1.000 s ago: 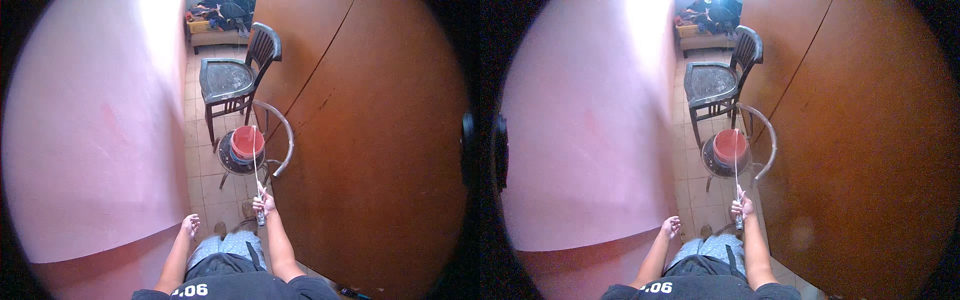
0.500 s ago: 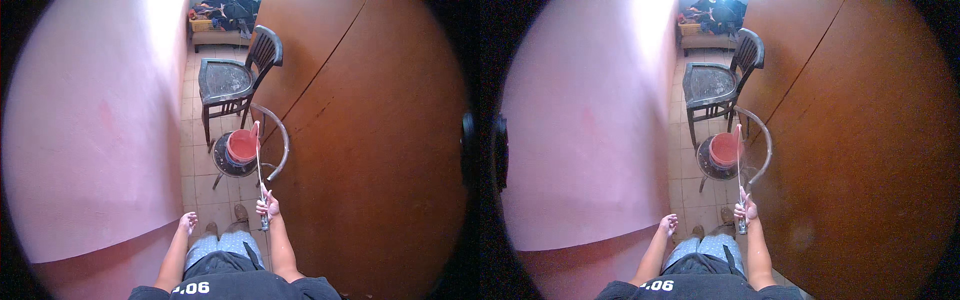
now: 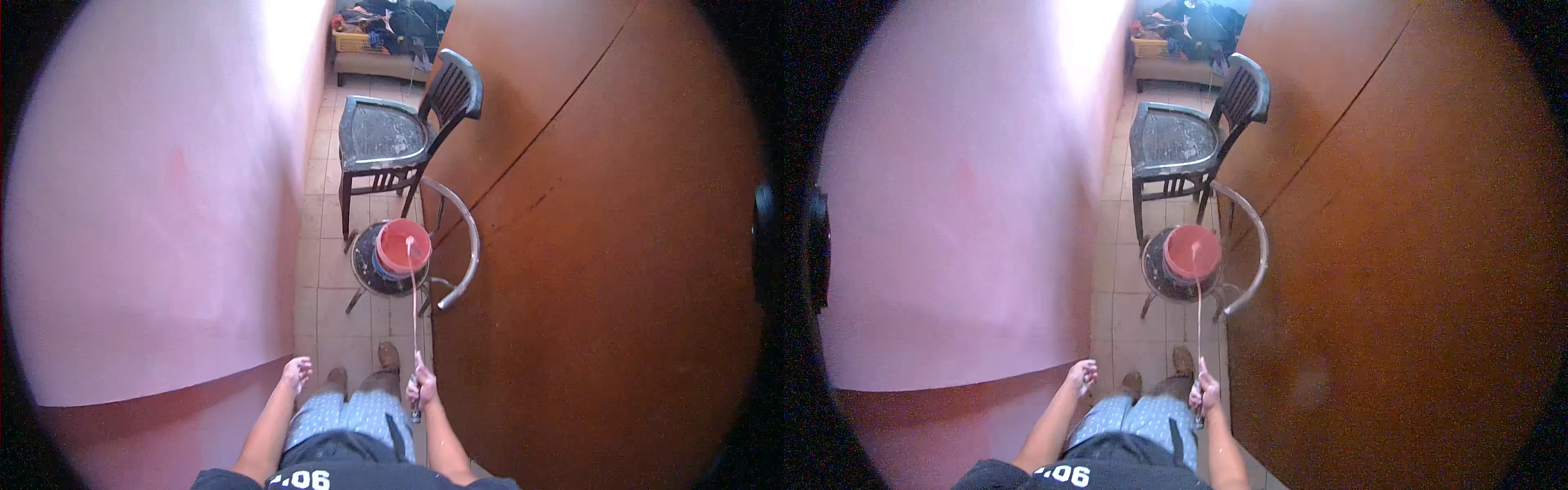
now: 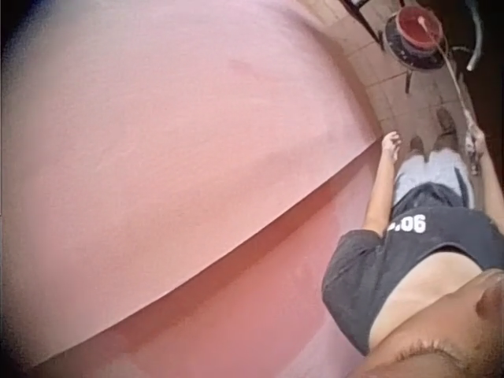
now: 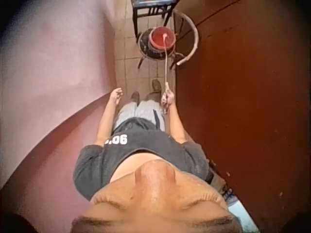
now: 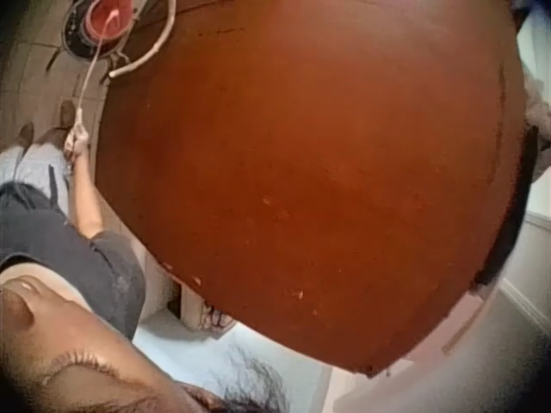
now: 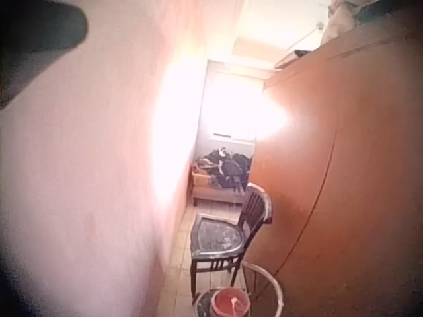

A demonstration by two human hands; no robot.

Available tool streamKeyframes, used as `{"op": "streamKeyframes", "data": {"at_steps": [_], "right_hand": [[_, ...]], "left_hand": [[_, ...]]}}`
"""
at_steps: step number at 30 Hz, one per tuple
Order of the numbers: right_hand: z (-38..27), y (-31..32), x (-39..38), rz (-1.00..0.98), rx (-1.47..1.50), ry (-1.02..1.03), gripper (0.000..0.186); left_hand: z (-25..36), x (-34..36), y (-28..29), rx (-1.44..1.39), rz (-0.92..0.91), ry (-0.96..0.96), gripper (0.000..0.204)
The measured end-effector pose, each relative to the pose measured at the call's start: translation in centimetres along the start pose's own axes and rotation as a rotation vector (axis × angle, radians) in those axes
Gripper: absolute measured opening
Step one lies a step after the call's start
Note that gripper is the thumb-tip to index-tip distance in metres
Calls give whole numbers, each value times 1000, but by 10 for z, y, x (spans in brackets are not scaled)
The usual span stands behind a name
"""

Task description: Apply pink paint to an interior wall using a roller.

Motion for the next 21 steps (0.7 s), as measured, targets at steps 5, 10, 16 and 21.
{"op": "streamKeyframes", "data": {"at_steps": [5,10,16,21], "right_hand": [[57,43,36,-21,80,-6,54],[95,60,60,-35,178,26,56],[120,89,63,17,192,57,49],[126,99,56,-8,143,32,56]], "left_hand": [[-33,24,20,128,61,104,22],[-57,53,11,51,59,153,22],[-98,76,-57,-84,-83,238,21],[-132,65,-72,-180,-180,309,22]]}}
Point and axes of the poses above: each hand's wrist, its own x-axis towards the middle knuckle, its own y-axis out of the back of the hand, z = x × y, the point moved 1 cm from there along x, towards the middle knuckle, and after that the axes turned 11 degrees about -z, right-handed, at the moved point
